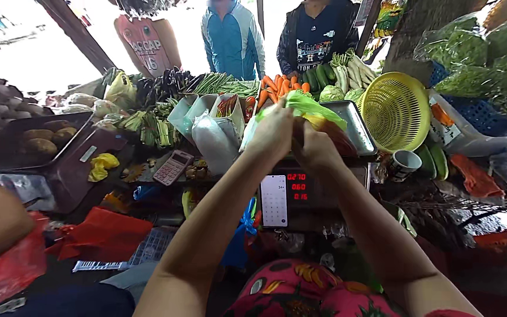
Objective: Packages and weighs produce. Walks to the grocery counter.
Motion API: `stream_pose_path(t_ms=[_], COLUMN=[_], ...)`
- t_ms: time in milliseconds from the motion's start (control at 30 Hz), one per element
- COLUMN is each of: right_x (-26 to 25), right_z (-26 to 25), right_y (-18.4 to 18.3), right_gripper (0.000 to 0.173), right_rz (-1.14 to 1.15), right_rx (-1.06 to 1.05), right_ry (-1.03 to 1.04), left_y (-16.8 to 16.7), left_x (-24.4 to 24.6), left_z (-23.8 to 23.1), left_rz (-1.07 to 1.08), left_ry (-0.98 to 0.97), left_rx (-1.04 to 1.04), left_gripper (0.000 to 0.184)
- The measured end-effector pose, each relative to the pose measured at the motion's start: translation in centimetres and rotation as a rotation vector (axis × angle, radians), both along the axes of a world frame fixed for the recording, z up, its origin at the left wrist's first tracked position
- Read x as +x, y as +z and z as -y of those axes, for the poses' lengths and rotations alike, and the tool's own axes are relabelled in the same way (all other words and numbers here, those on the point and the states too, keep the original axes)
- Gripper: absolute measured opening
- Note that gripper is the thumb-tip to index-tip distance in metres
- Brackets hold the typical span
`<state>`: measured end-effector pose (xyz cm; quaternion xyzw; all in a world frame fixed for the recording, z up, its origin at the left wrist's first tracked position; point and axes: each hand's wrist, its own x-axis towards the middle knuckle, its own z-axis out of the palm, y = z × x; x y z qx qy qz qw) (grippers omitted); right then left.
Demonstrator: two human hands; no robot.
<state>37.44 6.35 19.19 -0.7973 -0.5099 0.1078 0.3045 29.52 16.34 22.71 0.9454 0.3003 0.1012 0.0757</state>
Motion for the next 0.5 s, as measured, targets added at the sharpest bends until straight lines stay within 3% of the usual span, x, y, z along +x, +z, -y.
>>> stream_pose_path(t_ms=[167, 233, 300, 367, 433, 500], right_x=[0.8, 0.7, 0.7, 2.1, 4.0, 5.2], right_z=[-3.4, -2.8, -0.8, 1.3, 2.4, 2.1], right_y=[-3.4, -2.8, -1.2, -0.8, -1.1, -1.6], right_gripper=[0.039, 0.049, 0.047, 0.048, 0.062, 0.070], right_rz=[0.030, 0.074, 0.177, 0.320, 0.304, 0.266], right_rx=[0.184, 0.095, 0.069, 0.129, 0.022, -0.093], right_ry=[-0.016, 0.011, -0.011, -0.072, -0.148, -0.207], left_y=[-1.4, -1.9, -1.7, -1.1, -0.7, -0.1], left_x=[-0.1, -0.1, -0.2, -0.3, -0.1, 0.3], left_z=[0.1, -0.5, -0.7, -1.0, -1.4, -1.5], left_rz=[0.013, 0.043, 0.047, 0.041, 0.040, 0.029], left_ry=[-0.139, -0.125, -0.100, -0.067, -0.035, -0.033], left_rx=[0.031, 0.005, -0.026, -0.040, -0.060, -0.054], left_gripper=[0.033, 0.054, 0.075, 0.084, 0.095, 0.092])
